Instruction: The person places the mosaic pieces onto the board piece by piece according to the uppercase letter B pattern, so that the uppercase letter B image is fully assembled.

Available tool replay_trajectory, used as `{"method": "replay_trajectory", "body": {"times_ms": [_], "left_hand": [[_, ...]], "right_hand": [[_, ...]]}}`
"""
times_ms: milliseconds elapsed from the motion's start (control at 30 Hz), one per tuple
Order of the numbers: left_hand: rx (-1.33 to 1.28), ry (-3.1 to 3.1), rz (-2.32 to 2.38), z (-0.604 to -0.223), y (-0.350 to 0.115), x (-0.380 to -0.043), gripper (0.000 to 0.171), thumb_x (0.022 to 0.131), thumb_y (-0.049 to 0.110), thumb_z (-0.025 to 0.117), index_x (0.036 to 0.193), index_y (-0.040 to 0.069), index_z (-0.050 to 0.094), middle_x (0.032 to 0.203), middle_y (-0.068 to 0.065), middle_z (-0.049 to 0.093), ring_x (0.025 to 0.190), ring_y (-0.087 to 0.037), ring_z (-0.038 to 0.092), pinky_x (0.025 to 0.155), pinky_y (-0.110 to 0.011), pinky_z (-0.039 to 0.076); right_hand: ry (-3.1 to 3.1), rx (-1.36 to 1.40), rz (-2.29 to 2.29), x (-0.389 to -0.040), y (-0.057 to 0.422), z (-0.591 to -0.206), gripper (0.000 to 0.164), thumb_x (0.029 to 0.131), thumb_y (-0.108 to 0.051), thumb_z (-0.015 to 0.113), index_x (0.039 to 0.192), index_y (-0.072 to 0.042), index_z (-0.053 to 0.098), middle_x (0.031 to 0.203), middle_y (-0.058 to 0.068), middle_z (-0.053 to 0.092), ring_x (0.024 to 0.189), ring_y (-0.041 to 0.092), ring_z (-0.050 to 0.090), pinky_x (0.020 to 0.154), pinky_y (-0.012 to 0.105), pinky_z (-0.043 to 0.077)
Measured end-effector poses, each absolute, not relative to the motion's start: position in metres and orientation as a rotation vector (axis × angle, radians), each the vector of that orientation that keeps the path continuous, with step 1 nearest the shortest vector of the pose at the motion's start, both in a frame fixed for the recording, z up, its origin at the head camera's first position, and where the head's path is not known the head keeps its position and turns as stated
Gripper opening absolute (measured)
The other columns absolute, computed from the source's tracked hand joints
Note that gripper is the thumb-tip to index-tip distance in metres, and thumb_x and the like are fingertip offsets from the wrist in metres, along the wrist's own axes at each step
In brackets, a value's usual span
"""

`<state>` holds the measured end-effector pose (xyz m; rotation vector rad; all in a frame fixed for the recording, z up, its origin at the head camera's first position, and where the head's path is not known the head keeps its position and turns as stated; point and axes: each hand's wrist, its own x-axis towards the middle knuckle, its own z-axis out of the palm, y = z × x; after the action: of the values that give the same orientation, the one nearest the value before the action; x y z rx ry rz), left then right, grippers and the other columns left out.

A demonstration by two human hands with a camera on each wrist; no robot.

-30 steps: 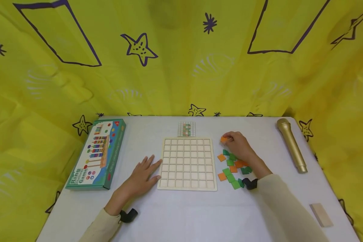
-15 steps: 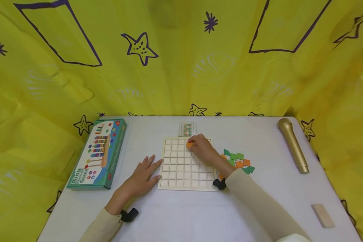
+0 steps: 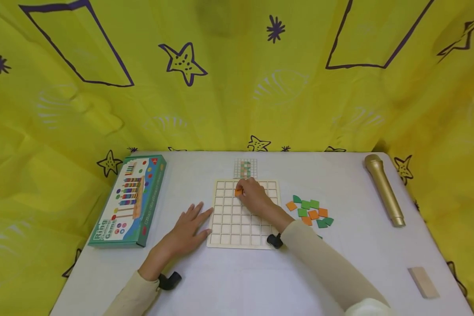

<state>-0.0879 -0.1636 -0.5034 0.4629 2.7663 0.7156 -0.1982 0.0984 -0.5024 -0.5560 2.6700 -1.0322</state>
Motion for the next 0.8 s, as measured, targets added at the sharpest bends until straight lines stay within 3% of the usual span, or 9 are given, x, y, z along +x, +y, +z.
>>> {"method": "replay_trajectory", "body": {"times_ms": [133,533,800], "left_hand": [[0.447,2.761,0.713,-0.503,-0.163,-0.088,0.061,0.107,0.04,0.06,0.163,0.022,0.044,0.174,-0.017,0.024,0.162,-0.043,0.014,0.127,-0.067,0.014],[0.447,2.754,0.737,-0.503,-0.163,-0.089,0.06,0.107,0.036,0.062,0.162,0.019,0.045,0.173,-0.02,0.025,0.161,-0.046,0.014,0.126,-0.069,0.014],[0.441,2.749,0.75,-0.502,-0.163,-0.088,0.06,0.107,0.036,0.061,0.161,0.018,0.046,0.173,-0.02,0.025,0.161,-0.045,0.014,0.127,-0.068,0.014]], "right_hand": [[2.676,-0.568,-1.026,-0.198,0.096,-0.502,0.01,0.104,-0.007,0.065,0.111,-0.007,0.071,0.118,0.013,0.062,0.108,0.027,0.062,0.096,0.043,0.054],[2.7,-0.639,-0.979,-0.195,0.096,-0.497,0.017,0.104,-0.005,0.065,0.119,-0.001,0.072,0.125,0.014,0.062,0.123,0.032,0.062,0.107,0.045,0.053],[2.684,-0.607,-0.986,-0.196,0.129,-0.49,0.022,0.105,-0.015,0.065,0.124,-0.005,0.072,0.123,0.013,0.06,0.106,0.027,0.061,0.096,0.046,0.053]]}}
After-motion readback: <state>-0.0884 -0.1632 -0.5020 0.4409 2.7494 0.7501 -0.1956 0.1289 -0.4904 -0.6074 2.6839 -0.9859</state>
